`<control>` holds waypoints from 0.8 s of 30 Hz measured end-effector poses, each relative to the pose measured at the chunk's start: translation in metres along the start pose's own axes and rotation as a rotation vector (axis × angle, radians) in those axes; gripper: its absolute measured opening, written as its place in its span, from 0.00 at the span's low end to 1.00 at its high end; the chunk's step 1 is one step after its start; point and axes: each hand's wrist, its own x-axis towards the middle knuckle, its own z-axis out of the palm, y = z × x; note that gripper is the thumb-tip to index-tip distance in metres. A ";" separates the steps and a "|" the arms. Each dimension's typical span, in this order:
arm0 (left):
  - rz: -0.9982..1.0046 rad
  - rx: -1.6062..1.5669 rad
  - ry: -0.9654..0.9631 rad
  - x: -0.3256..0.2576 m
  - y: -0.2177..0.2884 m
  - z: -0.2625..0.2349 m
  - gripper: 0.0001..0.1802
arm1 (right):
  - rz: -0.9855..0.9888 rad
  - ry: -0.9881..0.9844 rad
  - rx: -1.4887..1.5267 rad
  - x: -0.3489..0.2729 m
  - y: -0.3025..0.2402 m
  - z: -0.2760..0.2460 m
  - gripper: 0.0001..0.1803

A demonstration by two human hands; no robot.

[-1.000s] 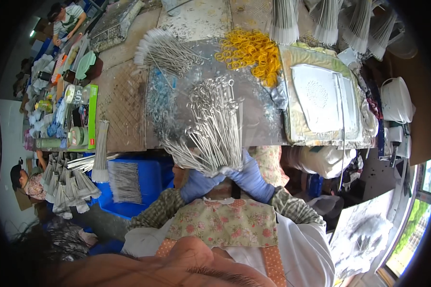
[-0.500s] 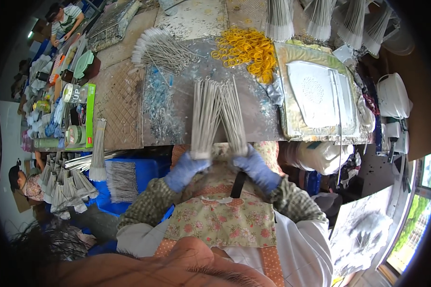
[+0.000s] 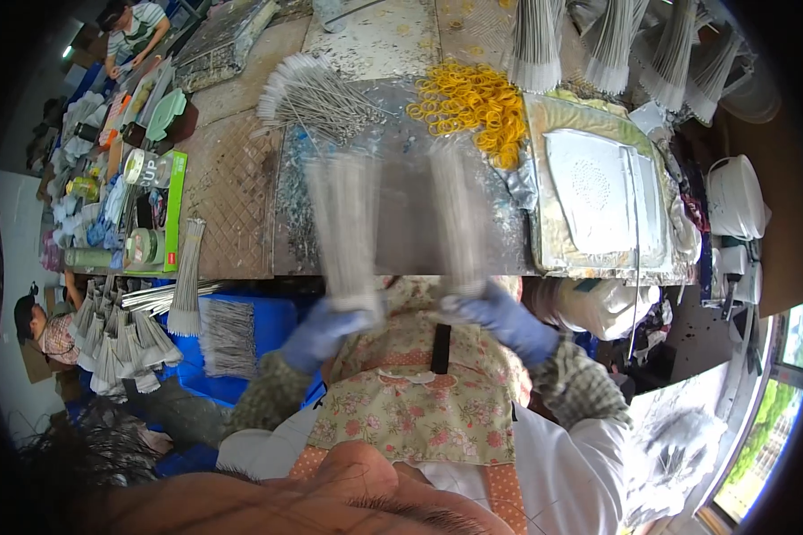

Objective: Bundling fiber strands, securing them with rubber bands, and applying adhesive or coating to the ends.

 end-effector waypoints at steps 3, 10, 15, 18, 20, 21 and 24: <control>0.082 -0.063 -0.080 0.030 -0.010 0.052 0.19 | 0.052 -0.113 -0.327 0.036 0.007 0.052 0.36; 0.301 0.346 0.143 0.019 0.006 0.069 0.31 | -0.617 0.092 -0.501 0.003 -0.009 0.090 0.42; -0.021 0.171 0.094 0.042 -0.049 0.048 0.22 | -0.071 0.214 -0.300 0.036 0.054 0.041 0.40; -0.020 -0.037 0.029 0.058 0.001 0.056 0.16 | -0.265 0.232 -0.488 0.034 0.046 0.037 0.37; 0.202 0.154 0.105 0.033 -0.002 0.065 0.16 | -0.334 0.142 -0.472 0.013 0.019 0.060 0.33; 0.102 0.151 0.202 0.033 0.004 0.063 0.17 | -0.354 0.155 -0.479 0.016 0.021 0.059 0.33; 0.017 0.162 0.189 0.040 0.004 0.064 0.17 | -0.314 0.207 -0.468 0.034 0.038 0.044 0.33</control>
